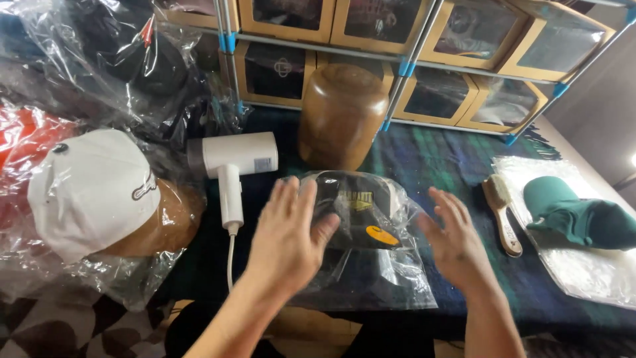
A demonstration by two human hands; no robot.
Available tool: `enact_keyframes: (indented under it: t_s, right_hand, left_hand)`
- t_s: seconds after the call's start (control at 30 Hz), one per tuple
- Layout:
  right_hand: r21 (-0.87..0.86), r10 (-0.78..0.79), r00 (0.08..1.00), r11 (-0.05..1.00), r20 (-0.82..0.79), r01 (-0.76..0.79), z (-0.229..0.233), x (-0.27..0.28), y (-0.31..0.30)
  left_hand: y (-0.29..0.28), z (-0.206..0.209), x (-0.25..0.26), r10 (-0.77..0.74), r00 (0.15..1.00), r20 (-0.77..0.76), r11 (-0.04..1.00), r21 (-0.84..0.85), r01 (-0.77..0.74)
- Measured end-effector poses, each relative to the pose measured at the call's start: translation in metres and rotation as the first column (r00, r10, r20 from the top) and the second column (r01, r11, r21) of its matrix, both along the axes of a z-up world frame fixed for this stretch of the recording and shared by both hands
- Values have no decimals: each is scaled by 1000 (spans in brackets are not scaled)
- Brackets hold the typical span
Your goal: The person cleans a hat using a small steamer and a brush, and then places it into a clear plastic bag.
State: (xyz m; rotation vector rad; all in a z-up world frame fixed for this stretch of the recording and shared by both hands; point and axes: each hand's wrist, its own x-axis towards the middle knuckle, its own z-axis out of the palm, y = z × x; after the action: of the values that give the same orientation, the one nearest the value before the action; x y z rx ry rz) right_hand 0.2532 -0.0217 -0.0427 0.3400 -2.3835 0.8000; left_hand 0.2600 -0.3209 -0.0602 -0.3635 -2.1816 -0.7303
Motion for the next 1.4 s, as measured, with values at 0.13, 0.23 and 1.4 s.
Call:
enact_keyframes:
  t_s: [0.13, 0.23, 1.4]
  right_hand:
    - [168, -160, 851, 982, 500, 86, -39, 33, -16]
    - [403, -307, 810, 910, 500, 96, -63, 49, -21]
    - [203, 125, 648, 891, 751, -407, 50, -185, -212]
  left_hand:
    - [4, -58, 21, 63, 930, 363, 962, -271, 41]
    - [0, -79, 35, 201, 931, 305, 919, -387, -72]
    - [-4, -71, 40, 65, 953, 296, 993, 72, -90]
